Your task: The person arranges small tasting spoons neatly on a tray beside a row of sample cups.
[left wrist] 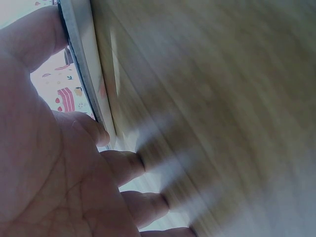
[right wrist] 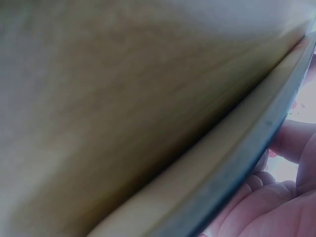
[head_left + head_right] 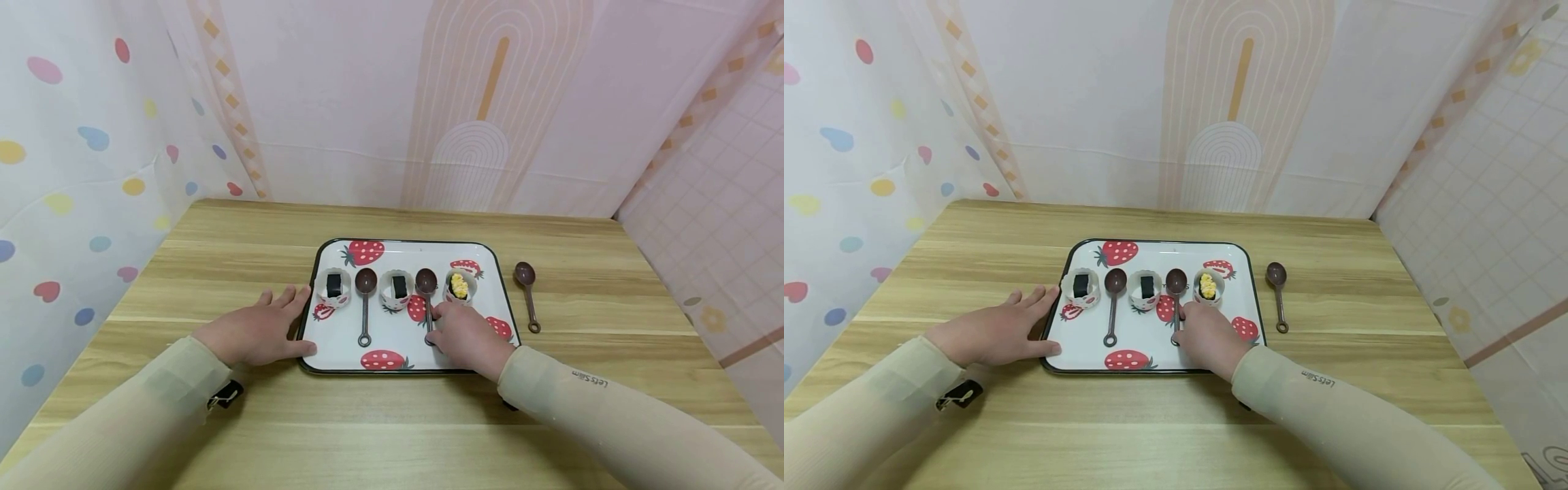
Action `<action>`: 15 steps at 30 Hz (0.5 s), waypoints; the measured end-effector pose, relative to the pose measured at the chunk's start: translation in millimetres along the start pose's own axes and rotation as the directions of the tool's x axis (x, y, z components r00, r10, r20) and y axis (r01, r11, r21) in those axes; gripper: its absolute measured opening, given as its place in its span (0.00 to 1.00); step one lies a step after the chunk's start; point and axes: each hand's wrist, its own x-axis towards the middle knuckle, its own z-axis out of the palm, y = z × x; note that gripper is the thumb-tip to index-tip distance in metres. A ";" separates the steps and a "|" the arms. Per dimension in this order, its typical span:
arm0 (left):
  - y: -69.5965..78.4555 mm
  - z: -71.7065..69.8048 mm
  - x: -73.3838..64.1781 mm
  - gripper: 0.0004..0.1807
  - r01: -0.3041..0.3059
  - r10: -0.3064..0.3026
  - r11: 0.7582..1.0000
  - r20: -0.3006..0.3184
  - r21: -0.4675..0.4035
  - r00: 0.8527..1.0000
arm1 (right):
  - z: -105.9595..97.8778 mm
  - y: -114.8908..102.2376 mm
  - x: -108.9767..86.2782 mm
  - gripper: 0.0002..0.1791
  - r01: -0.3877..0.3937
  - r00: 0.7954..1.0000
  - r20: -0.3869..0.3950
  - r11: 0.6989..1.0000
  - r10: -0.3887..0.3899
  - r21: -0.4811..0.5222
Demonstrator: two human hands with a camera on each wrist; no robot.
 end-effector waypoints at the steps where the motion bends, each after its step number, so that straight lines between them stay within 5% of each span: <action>1: 0.1 -0.1 -0.1 0.64 -0.001 0.001 1.000 -0.001 0.001 1.000 | 0.0 0.1 -0.2 0.25 -0.001 1.000 0.001 1.000 0.001 0.000; 15: 1.5 -1.1 -1.3 0.64 -0.005 0.005 1.000 0.000 0.006 1.000 | -4.0 0.5 -7.2 0.26 -0.012 1.000 -0.010 0.999 0.012 0.030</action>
